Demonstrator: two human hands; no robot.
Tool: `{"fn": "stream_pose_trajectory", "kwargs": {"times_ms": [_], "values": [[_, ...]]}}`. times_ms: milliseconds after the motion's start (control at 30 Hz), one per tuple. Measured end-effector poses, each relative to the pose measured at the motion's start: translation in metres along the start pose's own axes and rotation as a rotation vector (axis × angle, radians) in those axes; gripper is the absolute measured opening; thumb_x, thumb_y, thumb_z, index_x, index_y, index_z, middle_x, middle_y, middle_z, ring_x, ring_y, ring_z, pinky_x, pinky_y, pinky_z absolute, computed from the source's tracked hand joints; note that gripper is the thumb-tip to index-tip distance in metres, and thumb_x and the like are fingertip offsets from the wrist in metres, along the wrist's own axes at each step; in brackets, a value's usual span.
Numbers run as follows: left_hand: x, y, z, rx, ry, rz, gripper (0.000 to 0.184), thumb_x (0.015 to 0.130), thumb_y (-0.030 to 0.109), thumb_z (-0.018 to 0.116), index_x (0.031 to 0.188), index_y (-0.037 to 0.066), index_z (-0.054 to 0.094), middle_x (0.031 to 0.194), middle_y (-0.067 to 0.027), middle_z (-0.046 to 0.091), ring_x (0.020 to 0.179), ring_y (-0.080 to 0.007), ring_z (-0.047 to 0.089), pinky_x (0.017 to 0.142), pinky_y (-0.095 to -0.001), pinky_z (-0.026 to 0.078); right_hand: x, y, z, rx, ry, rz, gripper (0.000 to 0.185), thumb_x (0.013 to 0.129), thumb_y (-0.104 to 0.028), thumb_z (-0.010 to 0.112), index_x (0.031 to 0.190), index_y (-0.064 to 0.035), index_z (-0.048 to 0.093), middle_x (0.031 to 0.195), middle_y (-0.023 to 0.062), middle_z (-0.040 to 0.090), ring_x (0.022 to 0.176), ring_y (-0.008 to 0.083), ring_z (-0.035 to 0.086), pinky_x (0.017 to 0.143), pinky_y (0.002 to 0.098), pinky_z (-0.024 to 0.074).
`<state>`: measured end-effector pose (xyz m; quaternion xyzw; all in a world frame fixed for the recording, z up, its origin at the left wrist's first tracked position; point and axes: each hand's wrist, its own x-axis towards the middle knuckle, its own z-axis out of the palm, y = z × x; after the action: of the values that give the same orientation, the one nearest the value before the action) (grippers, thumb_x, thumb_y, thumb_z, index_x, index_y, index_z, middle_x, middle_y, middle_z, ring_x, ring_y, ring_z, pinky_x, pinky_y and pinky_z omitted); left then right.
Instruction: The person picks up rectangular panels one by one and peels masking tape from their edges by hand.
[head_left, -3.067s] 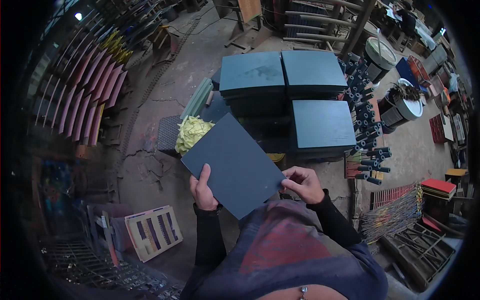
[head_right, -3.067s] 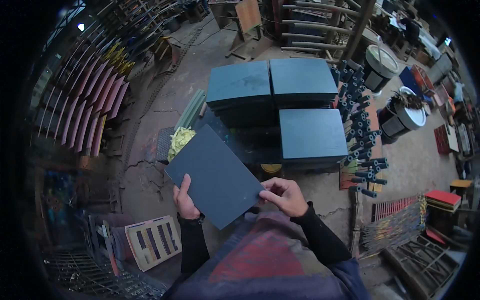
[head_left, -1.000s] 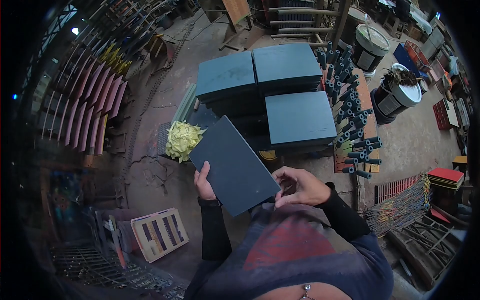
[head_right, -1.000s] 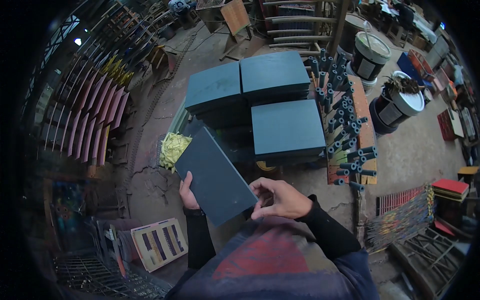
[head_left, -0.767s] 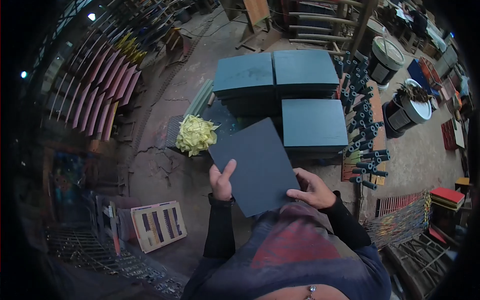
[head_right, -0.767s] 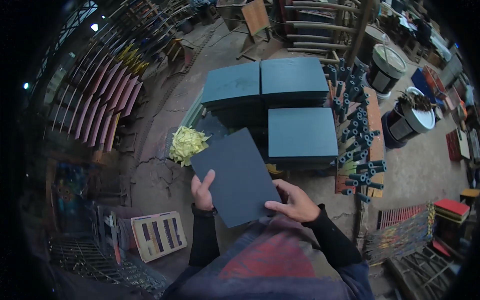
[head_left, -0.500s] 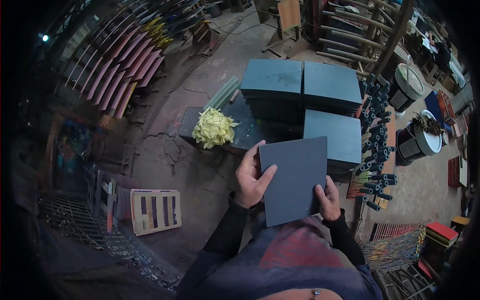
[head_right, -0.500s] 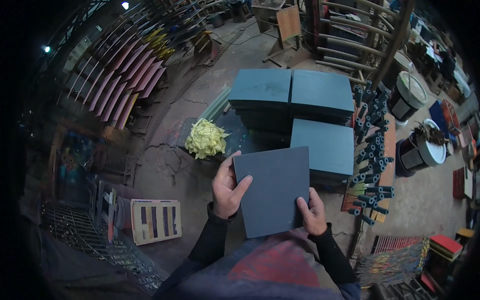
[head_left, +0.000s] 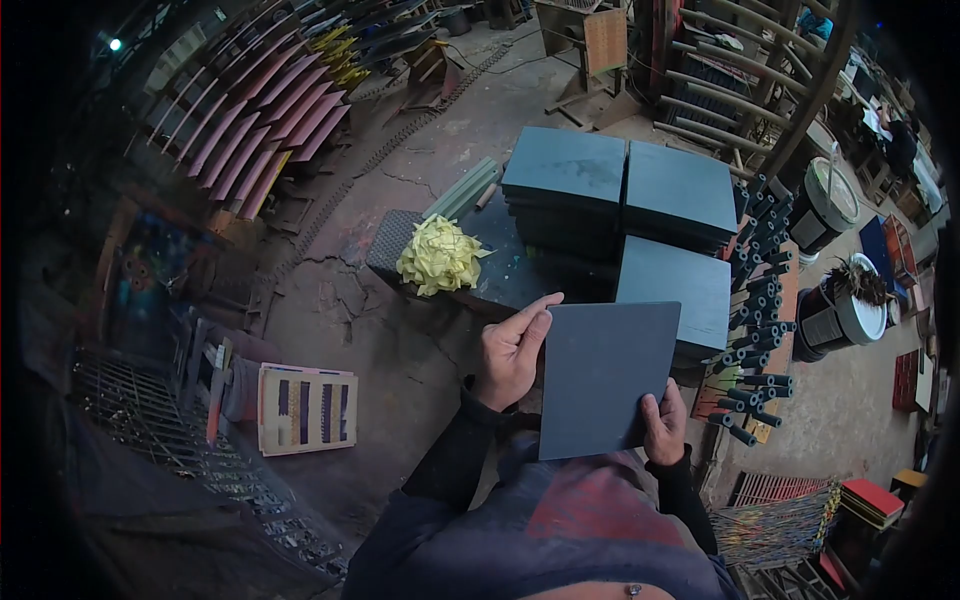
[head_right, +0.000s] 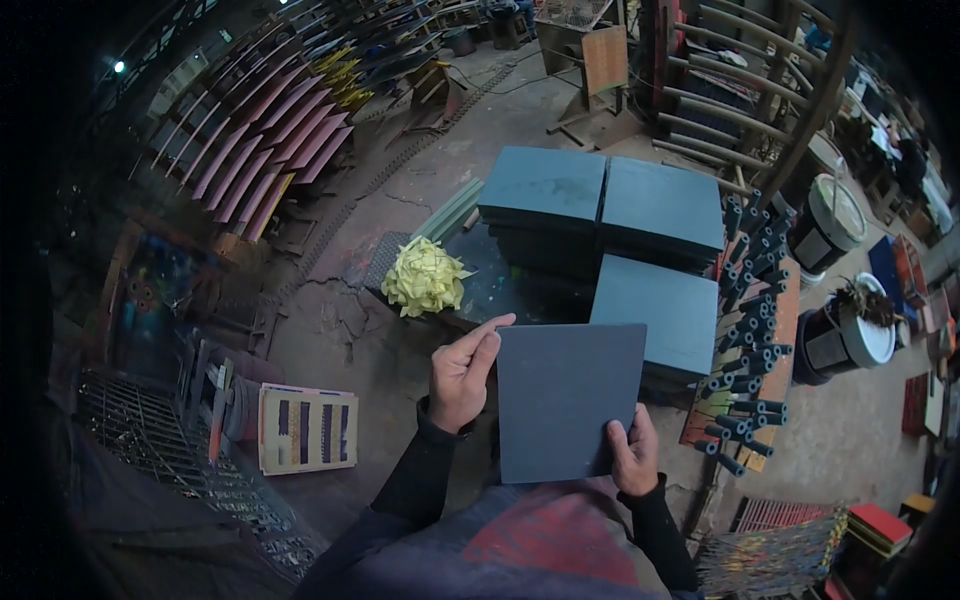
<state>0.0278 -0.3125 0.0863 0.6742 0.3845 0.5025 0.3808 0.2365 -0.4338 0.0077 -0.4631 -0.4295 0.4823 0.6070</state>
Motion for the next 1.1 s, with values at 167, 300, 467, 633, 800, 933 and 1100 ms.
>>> {"fn": "stream_pose_trajectory", "kwargs": {"times_ms": [167,300,467,633,800,933,1100], "values": [[-0.001,-0.004,0.000,-0.117,-0.041,-0.167,0.026,0.095,0.015,0.055,0.112,-0.003,0.063,0.087,-0.0087,0.070,0.075,-0.0068,0.062,0.066,-0.0209,0.048,-0.003,-0.006,-0.001,-0.030,0.007,0.048,0.019,0.095,-0.011,0.050,0.109,0.0009,0.049,0.100,0.0032,0.055,0.093,0.0094,0.048,0.085,0.0237,0.0383],[0.006,-0.002,-0.006,0.002,-0.071,-0.069,0.026,0.095,0.017,0.056,0.105,-0.004,0.066,0.086,-0.0064,0.070,0.076,-0.0070,0.062,0.068,-0.0206,0.048,-0.004,-0.007,-0.002,-0.069,-0.006,0.026,0.018,0.095,-0.010,0.050,0.109,0.0010,0.049,0.099,0.0033,0.055,0.092,0.0092,0.049,0.085,0.0236,0.0387],[0.009,-0.001,-0.010,-0.185,-0.076,-0.239,0.023,0.094,0.016,0.056,0.100,-0.004,0.067,0.083,-0.0070,0.070,0.074,-0.0065,0.062,0.066,-0.0207,0.048,-0.006,-0.002,-0.002,-0.036,-0.006,0.062,0.018,0.095,-0.010,0.051,0.109,0.0011,0.050,0.098,0.0033,0.056,0.092,0.0092,0.050,0.084,0.0238,0.0396],[0.010,0.000,-0.014,0.061,-0.171,-0.173,0.028,0.096,0.019,0.053,0.101,-0.004,0.067,0.084,-0.0076,0.070,0.077,-0.0074,0.062,0.069,-0.0218,0.048,-0.007,-0.001,-0.002,-0.014,-0.011,0.081,0.019,0.095,-0.012,0.051,0.110,0.0013,0.050,0.099,0.0032,0.056,0.092,0.0092,0.050,0.084,0.0240,0.0398],[0.010,-0.004,-0.014,-0.332,-0.170,-0.404,0.024,0.093,0.013,0.058,0.107,-0.005,0.064,0.089,-0.0081,0.070,0.080,-0.0070,0.061,0.068,-0.0189,0.047,-0.006,0.003,-0.004,0.027,-0.015,0.097,0.020,0.095,-0.013,0.050,0.110,0.0011,0.050,0.100,0.0029,0.056,0.092,0.0092,0.050,0.084,0.0240,0.0396],[0.007,-0.008,-0.011,-0.298,-0.286,-0.287,0.033,0.088,0.006,0.064,0.120,-0.003,0.058,0.101,-0.0085,0.068,0.084,-0.0072,0.061,0.073,-0.0188,0.048,-0.004,0.018,-0.007,0.152,-0.051,0.166,0.028,0.096,-0.016,0.050,0.117,0.0018,0.049,0.106,0.0046,0.058,0.097,0.0102,0.052,0.087,0.0246,0.0401],[0.007,0.014,-0.001,-0.544,-0.435,-0.332,0.059,0.081,-0.004,0.068,0.135,-0.001,0.044,0.119,-0.0083,0.059,0.091,-0.0087,0.060,0.080,-0.0229,0.051,-0.003,0.037,-0.011,0.422,-0.127,0.318,0.038,0.096,-0.023,0.051,0.124,0.0025,0.047,0.113,0.0071,0.059,0.101,0.0126,0.055,0.090,0.0264,0.0421]]}}
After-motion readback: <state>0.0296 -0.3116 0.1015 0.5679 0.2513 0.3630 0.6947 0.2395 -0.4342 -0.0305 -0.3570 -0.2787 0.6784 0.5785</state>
